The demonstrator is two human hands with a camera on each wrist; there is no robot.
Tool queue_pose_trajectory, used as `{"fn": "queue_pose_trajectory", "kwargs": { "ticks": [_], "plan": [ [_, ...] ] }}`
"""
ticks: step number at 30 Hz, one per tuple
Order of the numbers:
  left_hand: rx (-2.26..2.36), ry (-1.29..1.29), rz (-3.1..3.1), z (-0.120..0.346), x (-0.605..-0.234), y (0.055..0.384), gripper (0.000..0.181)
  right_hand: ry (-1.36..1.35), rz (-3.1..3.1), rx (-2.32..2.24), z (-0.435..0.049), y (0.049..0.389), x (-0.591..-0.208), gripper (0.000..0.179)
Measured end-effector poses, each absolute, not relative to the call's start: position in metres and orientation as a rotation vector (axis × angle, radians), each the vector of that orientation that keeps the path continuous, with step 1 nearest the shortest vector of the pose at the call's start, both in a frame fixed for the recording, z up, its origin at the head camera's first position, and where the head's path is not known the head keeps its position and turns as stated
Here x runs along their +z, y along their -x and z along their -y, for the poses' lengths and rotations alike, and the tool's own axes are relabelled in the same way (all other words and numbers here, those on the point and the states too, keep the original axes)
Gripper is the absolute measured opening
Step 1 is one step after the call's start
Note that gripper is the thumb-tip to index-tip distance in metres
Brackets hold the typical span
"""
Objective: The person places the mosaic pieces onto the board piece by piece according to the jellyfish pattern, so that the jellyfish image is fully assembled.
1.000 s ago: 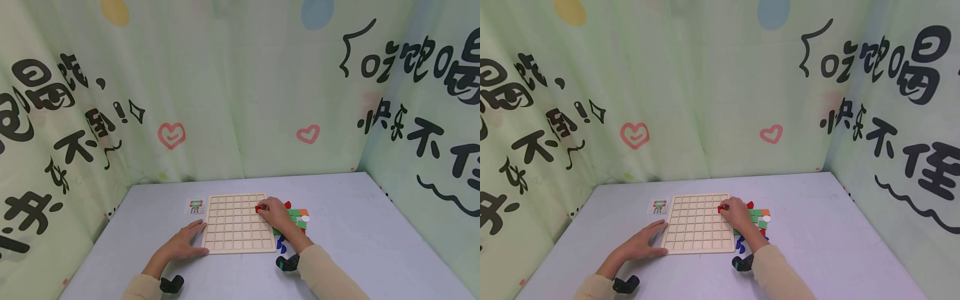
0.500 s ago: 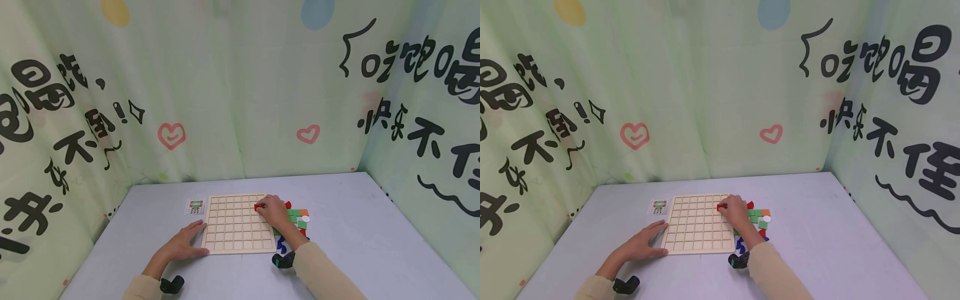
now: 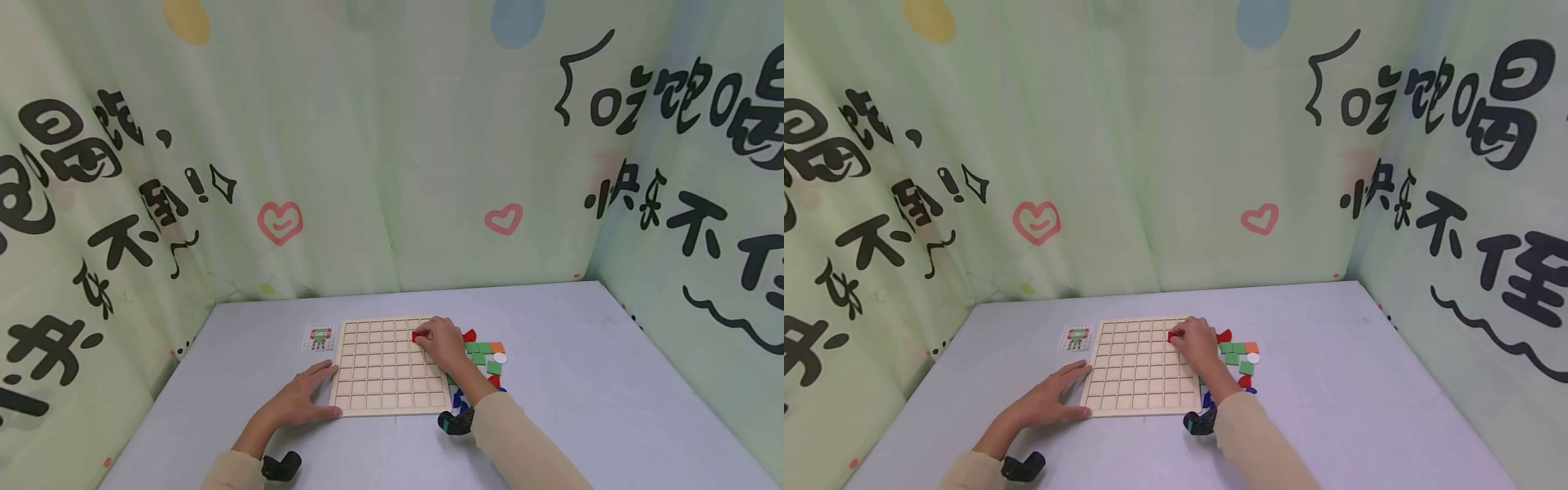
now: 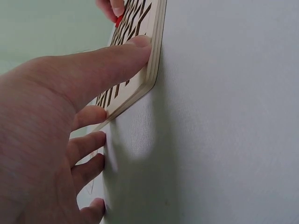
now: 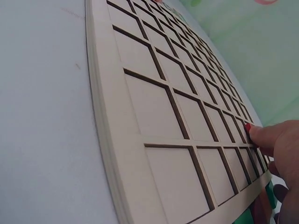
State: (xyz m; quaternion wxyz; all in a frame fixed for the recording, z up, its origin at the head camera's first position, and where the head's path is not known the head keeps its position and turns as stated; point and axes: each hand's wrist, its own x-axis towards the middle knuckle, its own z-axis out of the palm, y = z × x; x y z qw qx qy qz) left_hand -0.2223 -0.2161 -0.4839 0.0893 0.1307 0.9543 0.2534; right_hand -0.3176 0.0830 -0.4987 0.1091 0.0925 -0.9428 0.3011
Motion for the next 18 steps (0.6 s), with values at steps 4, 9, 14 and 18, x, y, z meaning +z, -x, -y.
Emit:
{"fn": "queue_pose_trajectory", "kwargs": {
  "ticks": [4,9,14,18],
  "plan": [
    [0.756,-0.391,-2.835,0.2165,-0.4850,0.2230,0.086,-0.261,2.772,0.914,-0.0814,0.3195,-0.4990,0.015],
    [0.753,-0.390,-2.834,0.2167,-0.4864,0.2237,0.086,-0.275,2.765,0.944,-0.0797,0.3215,-0.5017,0.015],
    [0.749,-0.383,-2.834,0.2166,-0.4862,0.2233,0.086,-0.273,2.768,0.995,-0.0782,0.3228,-0.5017,0.013],
    [0.752,-0.382,-2.837,0.2164,-0.4850,0.2229,0.086,-0.260,2.778,1.007,-0.0775,0.3249,-0.5022,0.013]
  ]
}}
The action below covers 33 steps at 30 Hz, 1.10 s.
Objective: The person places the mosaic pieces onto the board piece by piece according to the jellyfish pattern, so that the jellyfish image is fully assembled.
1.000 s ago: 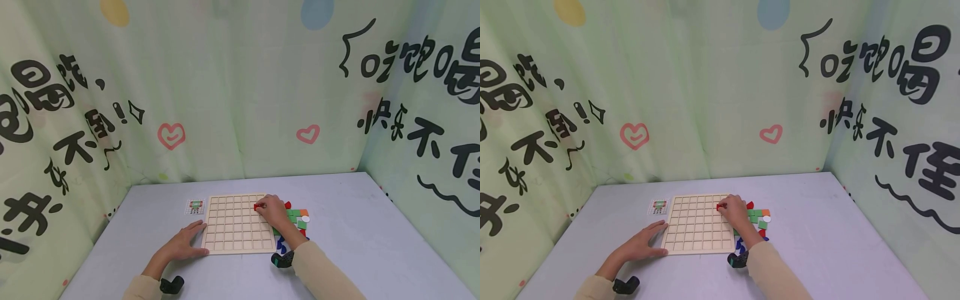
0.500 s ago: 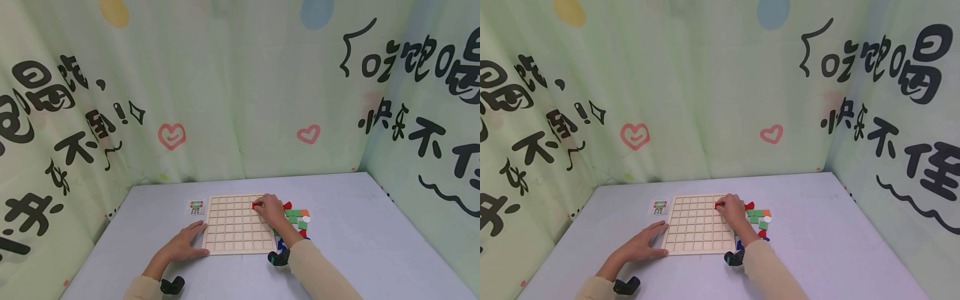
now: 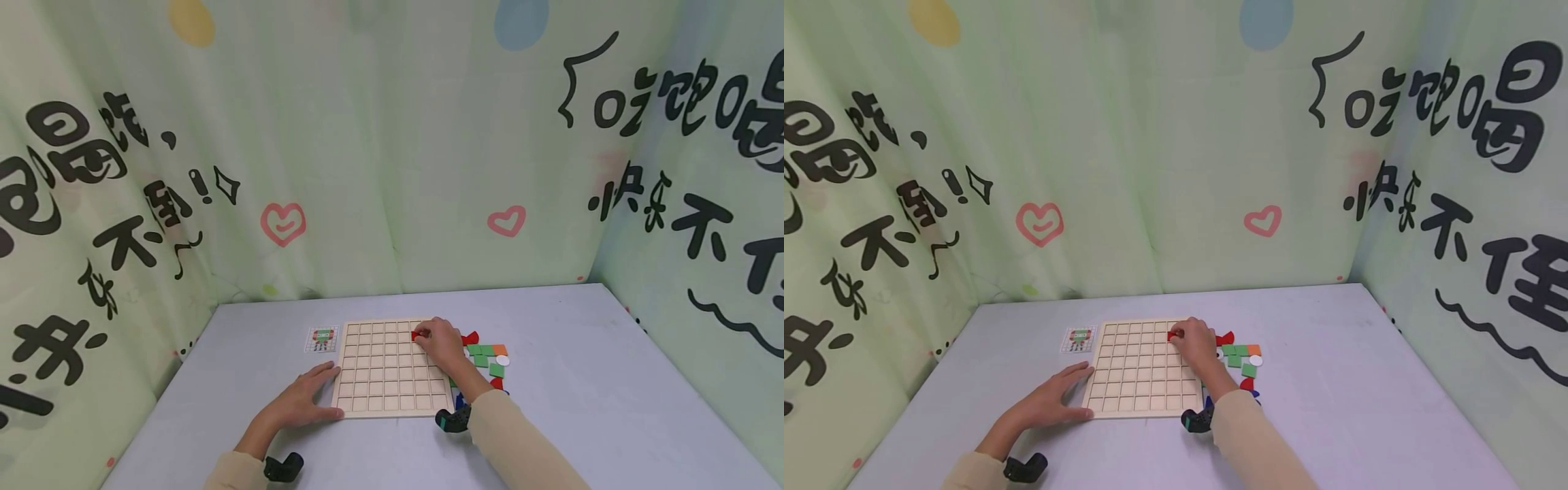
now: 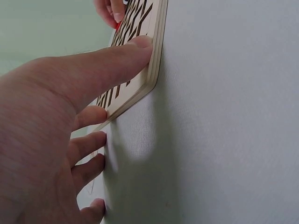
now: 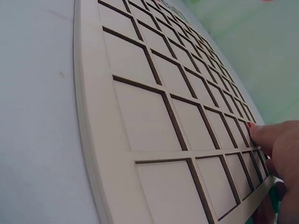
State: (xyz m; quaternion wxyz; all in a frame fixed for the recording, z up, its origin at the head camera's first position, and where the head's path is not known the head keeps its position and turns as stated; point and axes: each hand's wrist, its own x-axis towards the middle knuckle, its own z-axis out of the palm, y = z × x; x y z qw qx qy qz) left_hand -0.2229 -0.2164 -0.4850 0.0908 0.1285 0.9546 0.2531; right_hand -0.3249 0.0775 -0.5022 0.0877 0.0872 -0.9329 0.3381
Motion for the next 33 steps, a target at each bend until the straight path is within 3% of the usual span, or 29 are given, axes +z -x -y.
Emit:
{"fn": "queue_pose_trajectory", "kwargs": {
  "ticks": [14,33],
  "plan": [
    [0.746,-0.373,-2.833,0.215,-0.483,0.222,0.085,-0.279,2.781,1.129,-0.084,0.325,-0.504,0.022],
    [0.761,-0.372,-2.827,0.215,-0.482,0.221,0.085,-0.333,2.722,1.155,-0.108,0.313,-0.497,0.019]
  ]
}}
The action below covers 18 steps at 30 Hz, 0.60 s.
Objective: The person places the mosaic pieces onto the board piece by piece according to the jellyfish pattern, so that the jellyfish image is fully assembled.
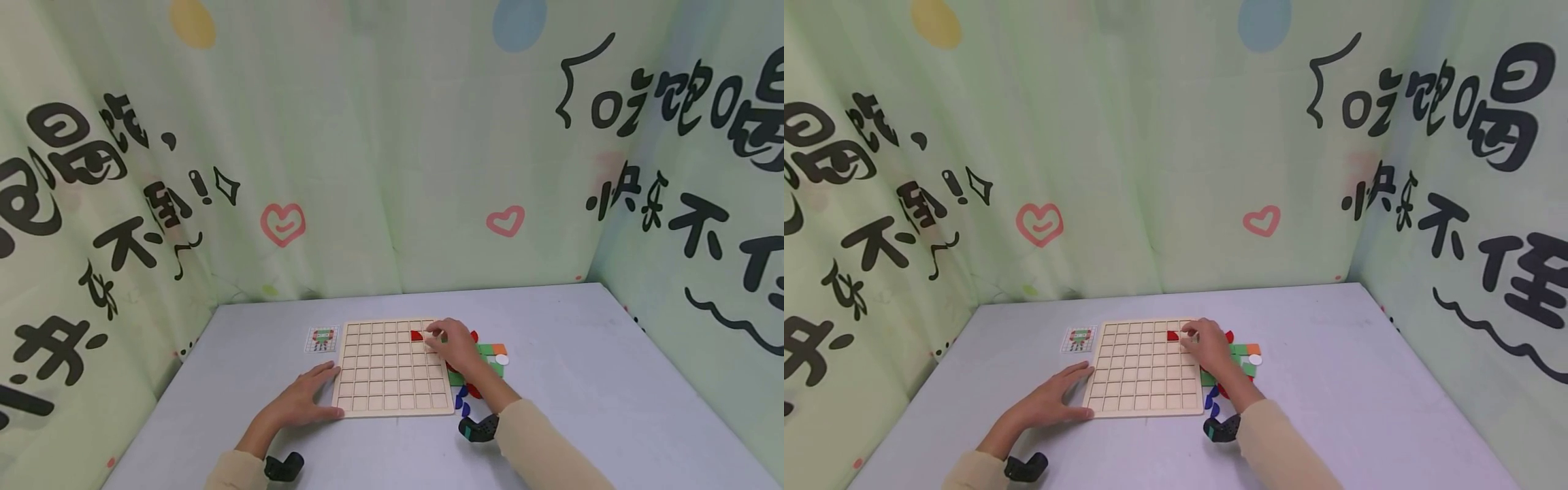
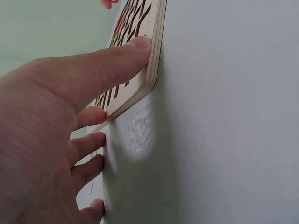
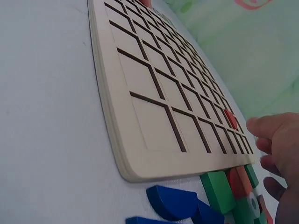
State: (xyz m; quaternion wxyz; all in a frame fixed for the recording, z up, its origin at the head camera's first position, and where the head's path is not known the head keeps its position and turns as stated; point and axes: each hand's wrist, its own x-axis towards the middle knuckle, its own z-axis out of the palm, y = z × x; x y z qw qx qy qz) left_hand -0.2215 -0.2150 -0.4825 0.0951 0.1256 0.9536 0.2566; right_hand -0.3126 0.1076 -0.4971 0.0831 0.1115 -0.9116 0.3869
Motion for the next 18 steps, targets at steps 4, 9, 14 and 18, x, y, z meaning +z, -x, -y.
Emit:
{"fn": "queue_pose_trajectory", "kwargs": {
  "ticks": [4,9,14,18],
  "plan": [
    [0.755,-0.373,-2.824,0.216,-0.484,0.223,0.086,-0.321,2.747,1.128,-0.117,0.308,-0.492,0.023],
    [0.745,-0.374,-2.831,0.217,-0.485,0.224,0.086,-0.314,2.769,1.116,-0.128,0.303,-0.485,0.028],
    [0.766,-0.382,-2.826,0.217,-0.485,0.223,0.086,-0.300,2.786,1.098,-0.136,0.299,-0.484,0.029],
    [0.771,-0.389,-2.825,0.217,-0.485,0.223,0.086,-0.268,2.800,1.070,-0.142,0.298,-0.487,0.029]
  ]
}}
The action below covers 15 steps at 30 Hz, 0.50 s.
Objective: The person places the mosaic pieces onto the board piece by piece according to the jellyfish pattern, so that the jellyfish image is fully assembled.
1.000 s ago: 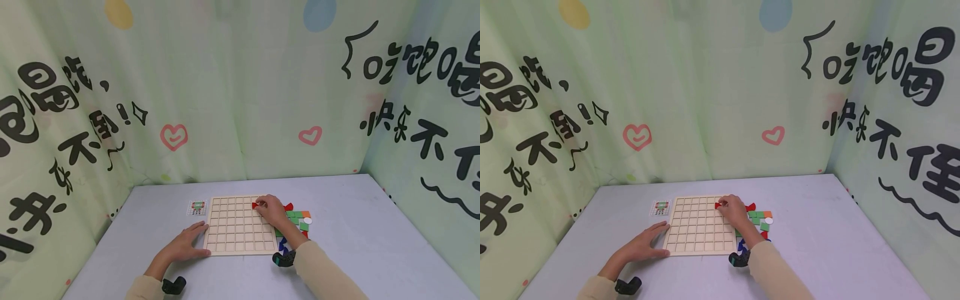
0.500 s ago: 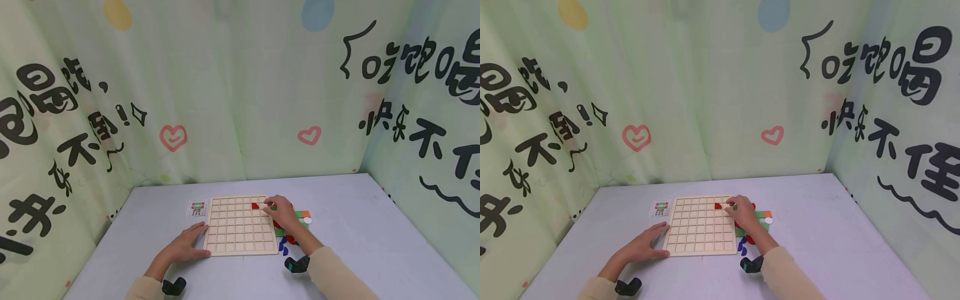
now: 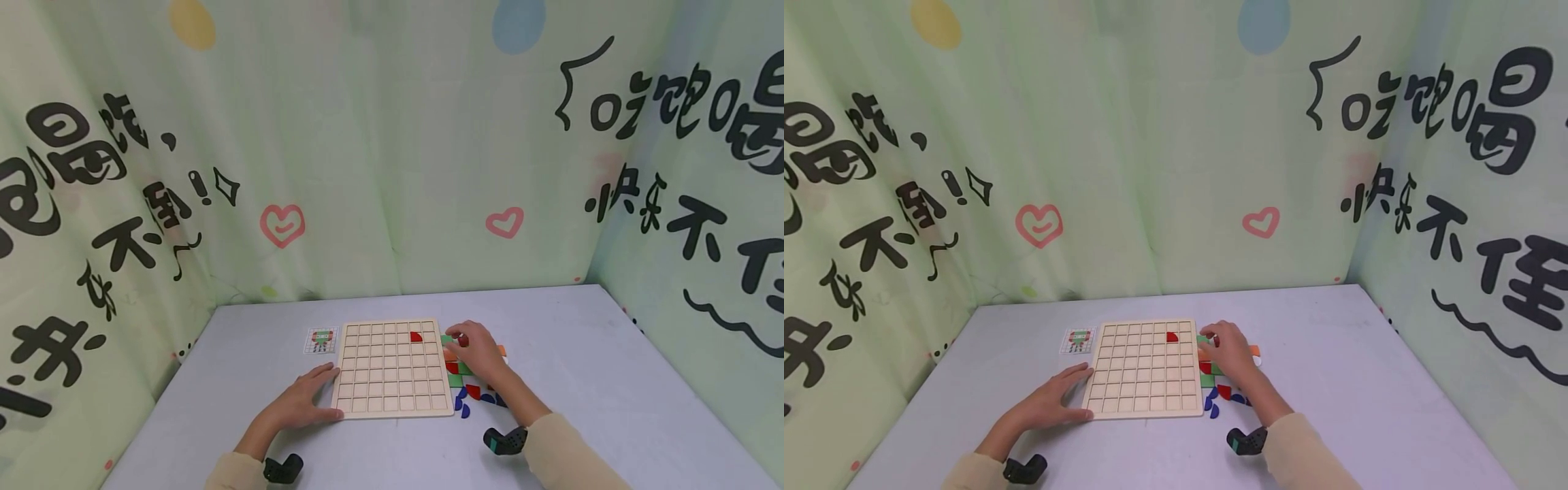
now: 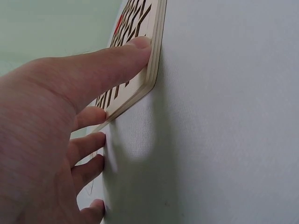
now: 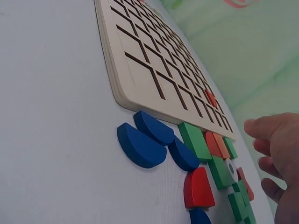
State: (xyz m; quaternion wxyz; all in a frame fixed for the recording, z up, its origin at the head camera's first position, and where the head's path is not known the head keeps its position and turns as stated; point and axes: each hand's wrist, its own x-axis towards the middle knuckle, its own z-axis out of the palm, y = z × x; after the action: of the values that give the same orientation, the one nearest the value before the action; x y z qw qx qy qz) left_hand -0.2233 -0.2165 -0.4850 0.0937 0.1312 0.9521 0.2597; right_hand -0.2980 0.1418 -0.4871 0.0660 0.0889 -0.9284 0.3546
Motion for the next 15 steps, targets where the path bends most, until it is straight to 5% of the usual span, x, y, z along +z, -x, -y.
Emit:
{"fn": "queue_pose_trajectory", "kwargs": {
  "ticks": [15],
  "plan": [
    [0.760,-0.389,-2.822,0.216,-0.486,0.224,0.086,-0.201,2.820,0.984,-0.164,0.292,-0.491,0.028]
  ]
}}
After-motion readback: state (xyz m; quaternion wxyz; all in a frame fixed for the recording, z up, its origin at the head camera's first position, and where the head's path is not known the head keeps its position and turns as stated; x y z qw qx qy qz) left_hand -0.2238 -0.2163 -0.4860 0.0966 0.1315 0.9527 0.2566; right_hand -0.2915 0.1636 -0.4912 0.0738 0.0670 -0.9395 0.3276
